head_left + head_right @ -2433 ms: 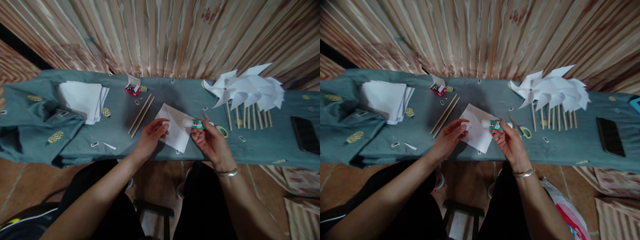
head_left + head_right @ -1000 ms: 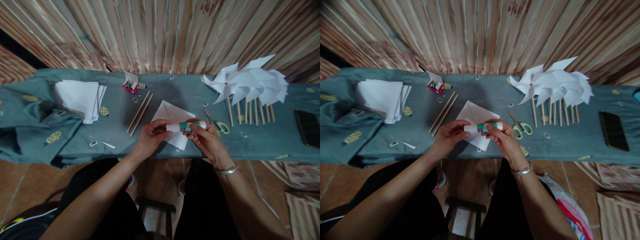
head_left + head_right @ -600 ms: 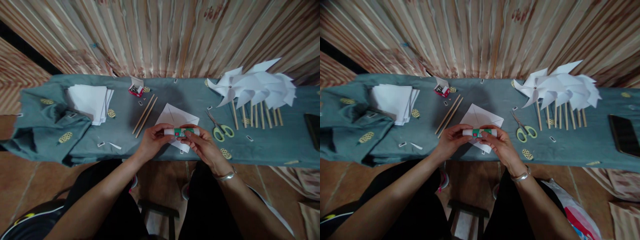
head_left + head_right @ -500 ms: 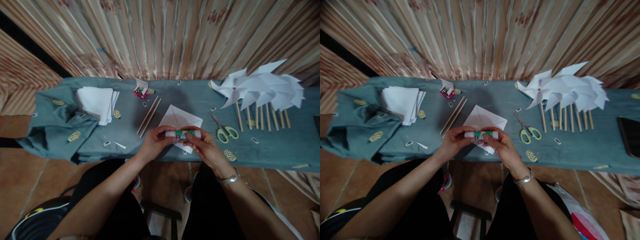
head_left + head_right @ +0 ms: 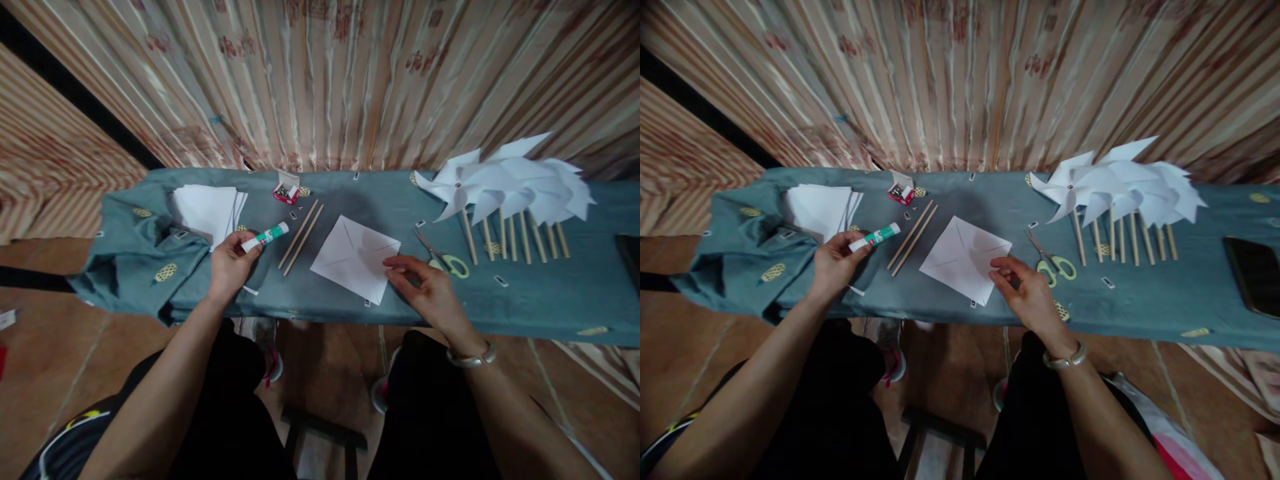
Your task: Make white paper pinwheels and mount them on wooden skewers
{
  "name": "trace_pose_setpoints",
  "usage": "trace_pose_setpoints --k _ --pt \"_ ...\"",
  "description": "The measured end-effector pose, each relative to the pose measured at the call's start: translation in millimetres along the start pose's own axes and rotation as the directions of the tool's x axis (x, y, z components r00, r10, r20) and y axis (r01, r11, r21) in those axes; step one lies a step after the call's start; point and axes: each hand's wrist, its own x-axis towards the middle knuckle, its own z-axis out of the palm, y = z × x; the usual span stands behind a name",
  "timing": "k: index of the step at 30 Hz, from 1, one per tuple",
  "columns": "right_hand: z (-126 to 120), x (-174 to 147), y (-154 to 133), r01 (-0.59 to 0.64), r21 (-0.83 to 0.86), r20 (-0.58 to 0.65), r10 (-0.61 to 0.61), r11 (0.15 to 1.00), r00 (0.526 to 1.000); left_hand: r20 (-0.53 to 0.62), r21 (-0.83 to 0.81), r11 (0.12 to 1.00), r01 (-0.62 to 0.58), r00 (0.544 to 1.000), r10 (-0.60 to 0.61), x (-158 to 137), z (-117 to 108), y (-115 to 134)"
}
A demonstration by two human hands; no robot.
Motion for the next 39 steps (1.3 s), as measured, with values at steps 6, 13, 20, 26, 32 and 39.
trace_pose_setpoints --k 6,13,20,26,32,39 --pt "-2 -15 5 0.263 -0.304 0.120 -0.237 0.916 0.964 0.093 0.476 0.810 -0.341 0.936 0.340 -8 -16 6" --pt "9 -22 5 0.406 -0.338 0.242 -0.339 0.849 0.909 0.635 0.213 0.460 -0.862 0.480 0.605 -64 56 33" --pt "10 -22 4 0.383 -0.336 0.259 -0.306 0.861 0.916 0.772 0.142 0.476 -0.868 0.398 0.496 -73 92 34" --pt "6 -17 3 0.338 -0.281 0.258 -0.268 0.898 0.928 0.766 0.153 0.411 -0.899 0.371 0.525 -69 94 35" --pt "-1 -14 6 0.289 -0.197 0.291 -0.226 0.937 0.930 0.773 0.112 0.406 -0.907 0.337 0.538 -65 92 37" --pt "6 -7 4 0.132 -0.046 0.178 -0.122 0.990 0.976 0.753 0.077 0.508 -0.858 0.384 0.534 -63 91 41"
